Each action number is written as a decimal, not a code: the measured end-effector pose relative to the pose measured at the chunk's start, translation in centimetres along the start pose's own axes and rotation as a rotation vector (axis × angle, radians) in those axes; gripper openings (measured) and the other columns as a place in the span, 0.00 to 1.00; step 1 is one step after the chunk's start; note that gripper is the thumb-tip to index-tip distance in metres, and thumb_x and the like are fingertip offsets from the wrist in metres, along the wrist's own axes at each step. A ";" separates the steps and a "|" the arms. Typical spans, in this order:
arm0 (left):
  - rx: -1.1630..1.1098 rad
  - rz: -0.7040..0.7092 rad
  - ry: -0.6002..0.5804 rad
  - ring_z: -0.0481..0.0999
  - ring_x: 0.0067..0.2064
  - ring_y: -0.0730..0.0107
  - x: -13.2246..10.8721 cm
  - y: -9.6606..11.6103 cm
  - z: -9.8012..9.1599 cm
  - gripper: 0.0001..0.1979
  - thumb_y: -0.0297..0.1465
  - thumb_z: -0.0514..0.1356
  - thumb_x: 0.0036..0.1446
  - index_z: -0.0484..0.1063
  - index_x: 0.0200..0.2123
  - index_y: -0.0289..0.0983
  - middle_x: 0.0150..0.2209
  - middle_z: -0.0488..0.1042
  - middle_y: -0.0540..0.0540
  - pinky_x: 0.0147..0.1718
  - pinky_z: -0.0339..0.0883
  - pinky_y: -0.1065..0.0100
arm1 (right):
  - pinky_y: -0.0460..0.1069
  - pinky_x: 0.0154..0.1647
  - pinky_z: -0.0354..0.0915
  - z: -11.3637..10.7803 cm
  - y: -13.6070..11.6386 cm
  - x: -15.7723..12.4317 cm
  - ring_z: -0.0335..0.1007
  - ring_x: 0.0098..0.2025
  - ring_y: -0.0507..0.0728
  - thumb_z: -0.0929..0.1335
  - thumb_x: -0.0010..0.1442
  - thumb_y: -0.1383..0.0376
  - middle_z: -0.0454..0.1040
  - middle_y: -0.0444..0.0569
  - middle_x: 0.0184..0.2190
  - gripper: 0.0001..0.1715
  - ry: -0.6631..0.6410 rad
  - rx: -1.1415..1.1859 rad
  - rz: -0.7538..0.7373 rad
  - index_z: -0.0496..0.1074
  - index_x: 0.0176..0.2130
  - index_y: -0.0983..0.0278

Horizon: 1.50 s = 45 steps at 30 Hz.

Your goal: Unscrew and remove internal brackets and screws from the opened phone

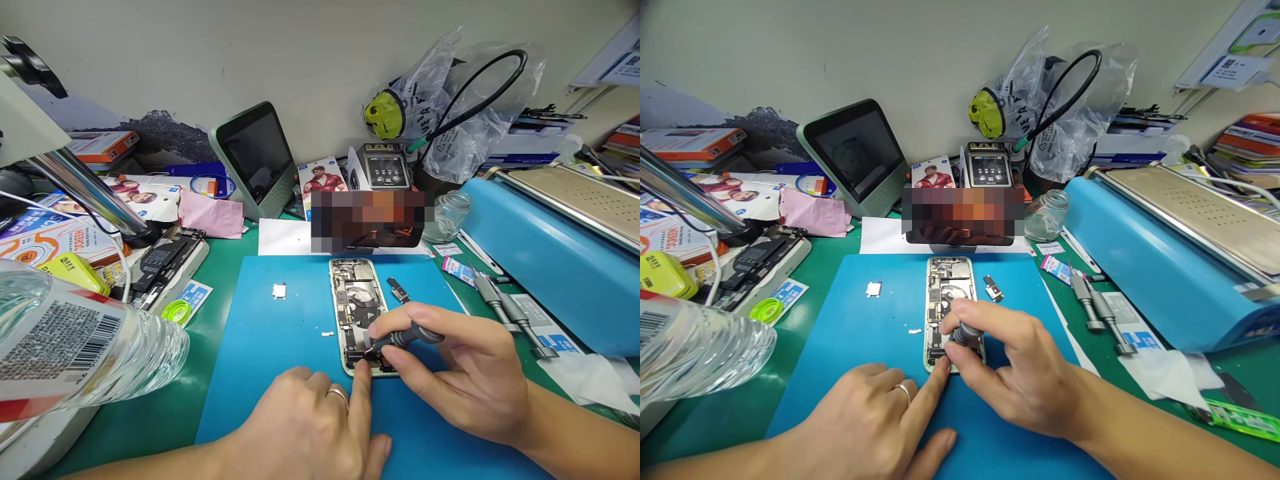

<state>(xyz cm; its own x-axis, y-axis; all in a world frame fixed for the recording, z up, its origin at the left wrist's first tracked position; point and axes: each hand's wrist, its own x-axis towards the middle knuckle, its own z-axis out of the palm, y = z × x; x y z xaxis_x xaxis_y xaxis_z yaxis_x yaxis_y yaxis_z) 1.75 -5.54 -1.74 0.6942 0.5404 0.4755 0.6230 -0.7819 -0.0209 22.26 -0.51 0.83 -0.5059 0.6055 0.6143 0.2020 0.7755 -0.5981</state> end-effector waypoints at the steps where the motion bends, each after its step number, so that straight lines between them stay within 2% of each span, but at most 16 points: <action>1: 0.000 -0.002 -0.005 0.72 0.17 0.65 0.0 0.0 0.0 0.24 0.38 0.64 0.54 0.78 0.47 0.23 0.20 0.76 0.47 0.12 0.64 0.63 | 0.51 0.42 0.81 0.0 0.0 0.0 0.81 0.39 0.56 0.69 0.58 0.81 0.80 0.47 0.40 0.43 -0.003 -0.002 0.000 0.58 0.66 0.53; 16: -0.023 0.005 -0.051 0.73 0.18 0.62 -0.2 0.1 -0.3 0.24 0.38 0.62 0.61 0.75 0.50 0.21 0.22 0.77 0.45 0.12 0.63 0.61 | 0.51 0.46 0.81 -0.1 0.2 -0.2 0.81 0.43 0.54 0.70 0.59 0.81 0.79 0.46 0.42 0.42 0.022 0.021 0.004 0.63 0.65 0.53; 25: -0.020 0.007 -0.042 0.73 0.18 0.62 -0.2 0.1 -0.2 0.24 0.38 0.63 0.60 0.75 0.50 0.21 0.22 0.76 0.46 0.12 0.63 0.61 | 0.52 0.47 0.80 -0.3 0.1 -0.4 0.80 0.46 0.55 0.70 0.58 0.82 0.78 0.50 0.44 0.44 0.014 -0.029 -0.044 0.60 0.67 0.55; 31: -0.010 0.015 0.003 0.72 0.17 0.64 -0.1 0.1 0.0 0.22 0.37 0.64 0.56 0.77 0.46 0.23 0.20 0.75 0.47 0.12 0.63 0.62 | 0.53 0.43 0.81 -0.2 0.0 -0.1 0.80 0.44 0.56 0.69 0.59 0.82 0.78 0.50 0.44 0.45 -0.003 -0.001 -0.039 0.59 0.68 0.55; 45: -0.011 0.017 0.023 0.71 0.17 0.64 0.2 0.0 0.0 0.22 0.36 0.64 0.56 0.77 0.45 0.23 0.18 0.73 0.49 0.11 0.64 0.62 | 0.53 0.45 0.81 0.0 -0.1 -0.4 0.81 0.43 0.56 0.69 0.59 0.81 0.80 0.49 0.44 0.46 -0.005 -0.018 -0.040 0.58 0.68 0.53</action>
<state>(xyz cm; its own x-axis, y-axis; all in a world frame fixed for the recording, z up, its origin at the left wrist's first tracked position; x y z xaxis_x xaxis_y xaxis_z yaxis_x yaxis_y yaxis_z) 1.86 -5.44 -1.65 0.6957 0.5200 0.4955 0.6073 -0.7942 -0.0192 22.47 -0.79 0.65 -0.5183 0.5732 0.6347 0.1967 0.8022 -0.5638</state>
